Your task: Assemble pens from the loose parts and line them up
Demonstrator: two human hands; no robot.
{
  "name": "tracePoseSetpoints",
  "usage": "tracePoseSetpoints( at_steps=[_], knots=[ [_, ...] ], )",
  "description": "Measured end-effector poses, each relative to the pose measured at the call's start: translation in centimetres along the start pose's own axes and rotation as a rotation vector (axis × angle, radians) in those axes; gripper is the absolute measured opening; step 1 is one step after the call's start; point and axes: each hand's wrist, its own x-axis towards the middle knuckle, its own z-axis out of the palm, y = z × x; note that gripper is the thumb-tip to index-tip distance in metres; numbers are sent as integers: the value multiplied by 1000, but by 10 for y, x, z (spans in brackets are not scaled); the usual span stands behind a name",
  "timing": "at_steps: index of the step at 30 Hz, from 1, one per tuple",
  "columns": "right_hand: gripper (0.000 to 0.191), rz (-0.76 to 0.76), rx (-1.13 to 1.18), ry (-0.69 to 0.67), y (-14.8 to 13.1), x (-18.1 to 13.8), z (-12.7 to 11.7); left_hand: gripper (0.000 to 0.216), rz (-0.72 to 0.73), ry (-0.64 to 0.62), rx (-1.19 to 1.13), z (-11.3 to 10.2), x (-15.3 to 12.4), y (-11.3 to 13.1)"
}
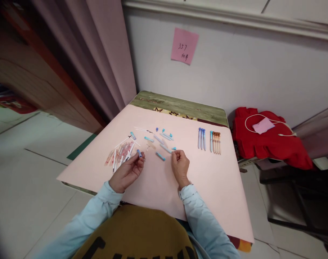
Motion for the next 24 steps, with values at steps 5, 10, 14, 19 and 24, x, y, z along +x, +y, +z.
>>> tracePoseSetpoints(
  at_steps=[5,10,14,19,24],
  knots=[
    [24,-90,-108,-62,3,3,1,16,84,21,-12,-3,-4,29],
    [24,-210,-317,-131,-4,12,5,15,82,23,-38,-9,-5,39],
    [21,-335,-307,-205,-33,16,18,14,-12,2,-10,-13,-4,25],
    [19,-453,-405,-433,-79,26,68,19,-81,-126,39,-13,-15,11],
    [21,-443,-699,-659,-101,30,121,17,-76,-165,49,-18,-24,17]
  ],
)
